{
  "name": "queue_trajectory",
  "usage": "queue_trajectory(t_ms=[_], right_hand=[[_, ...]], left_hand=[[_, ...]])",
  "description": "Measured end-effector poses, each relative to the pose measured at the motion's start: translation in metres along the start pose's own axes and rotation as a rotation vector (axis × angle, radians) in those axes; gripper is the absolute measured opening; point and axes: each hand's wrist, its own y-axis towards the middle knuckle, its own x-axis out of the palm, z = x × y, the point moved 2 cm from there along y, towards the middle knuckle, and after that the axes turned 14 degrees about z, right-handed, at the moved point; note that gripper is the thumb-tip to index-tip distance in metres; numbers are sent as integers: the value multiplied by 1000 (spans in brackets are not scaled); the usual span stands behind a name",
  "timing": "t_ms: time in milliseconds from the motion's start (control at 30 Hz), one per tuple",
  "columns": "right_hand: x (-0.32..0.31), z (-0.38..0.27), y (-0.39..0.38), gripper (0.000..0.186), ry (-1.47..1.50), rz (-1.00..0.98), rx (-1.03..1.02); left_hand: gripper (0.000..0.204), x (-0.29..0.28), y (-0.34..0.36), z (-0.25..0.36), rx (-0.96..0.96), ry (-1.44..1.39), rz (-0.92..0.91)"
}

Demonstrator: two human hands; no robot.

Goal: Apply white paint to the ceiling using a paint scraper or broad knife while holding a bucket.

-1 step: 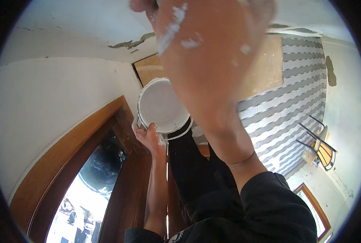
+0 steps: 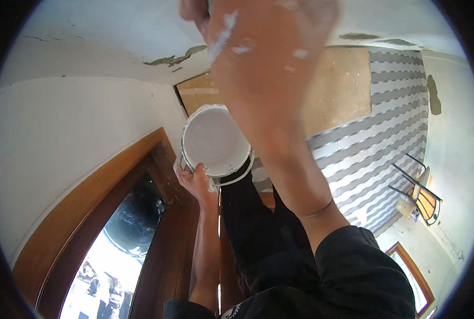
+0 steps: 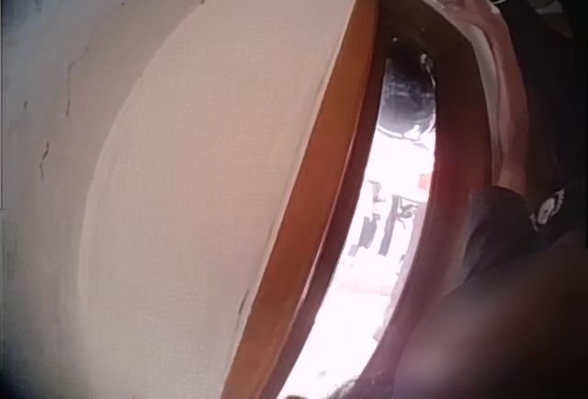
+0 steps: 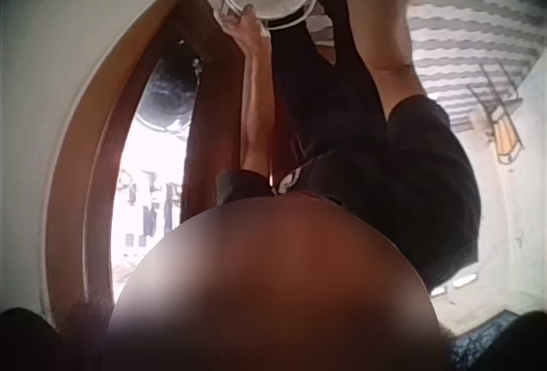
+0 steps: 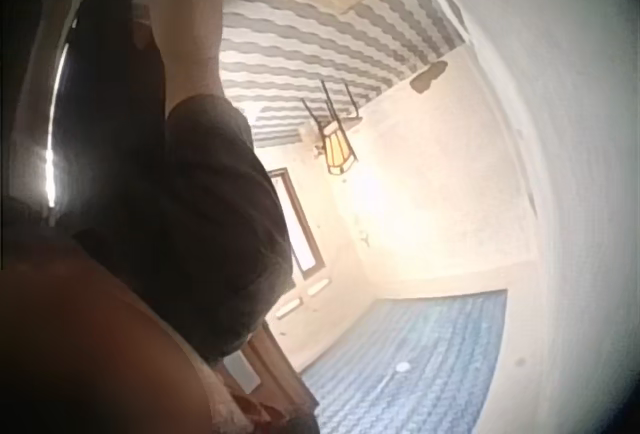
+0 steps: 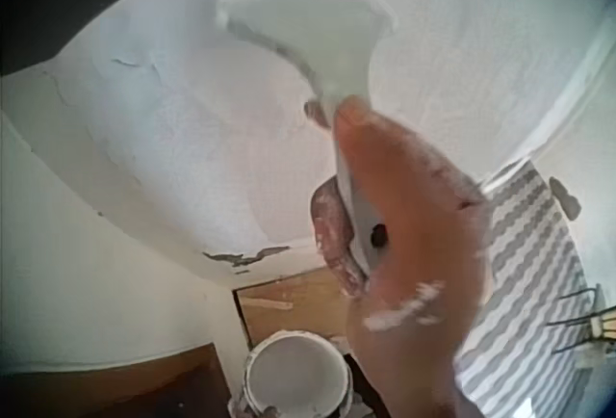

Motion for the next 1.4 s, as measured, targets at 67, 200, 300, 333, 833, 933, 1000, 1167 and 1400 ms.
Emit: queue_trajectory(t_ms=[67, 200, 300, 333, 833, 933, 1000, 1167, 1400], right_hand=[[8, 30, -12, 8, 203, 78, 407], [19, 38, -56, 21, 263, 291, 930], [10, 68, -100, 25, 162, 285, 1086], [8, 75, -111, 25, 173, 285, 1083], [11, 111, -115, 28, -52, 97, 1245], [14, 54, -77, 26, 132, 162, 1216], [13, 23, -46, 22, 202, 194, 1207], [11, -34, 5, 23, 333, 245, 1068], [17, -33, 27, 26, 407, 252, 786]], left_hand=[[50, 1, -2, 3, -55, -28, 8], [60, 0, 0, -1, -22, -60, 16], [60, 3, -1, -3, -96, -88, 24], [60, 2, 0, -3, -96, -80, 25], [56, -3, -9, 9, -77, -78, 39], [56, -2, -7, 4, -72, -132, 45], [56, -3, -8, 4, -44, -129, 44], [56, -2, -11, 17, -21, -107, 43], [57, -6, -11, 13, -47, -116, 39]])
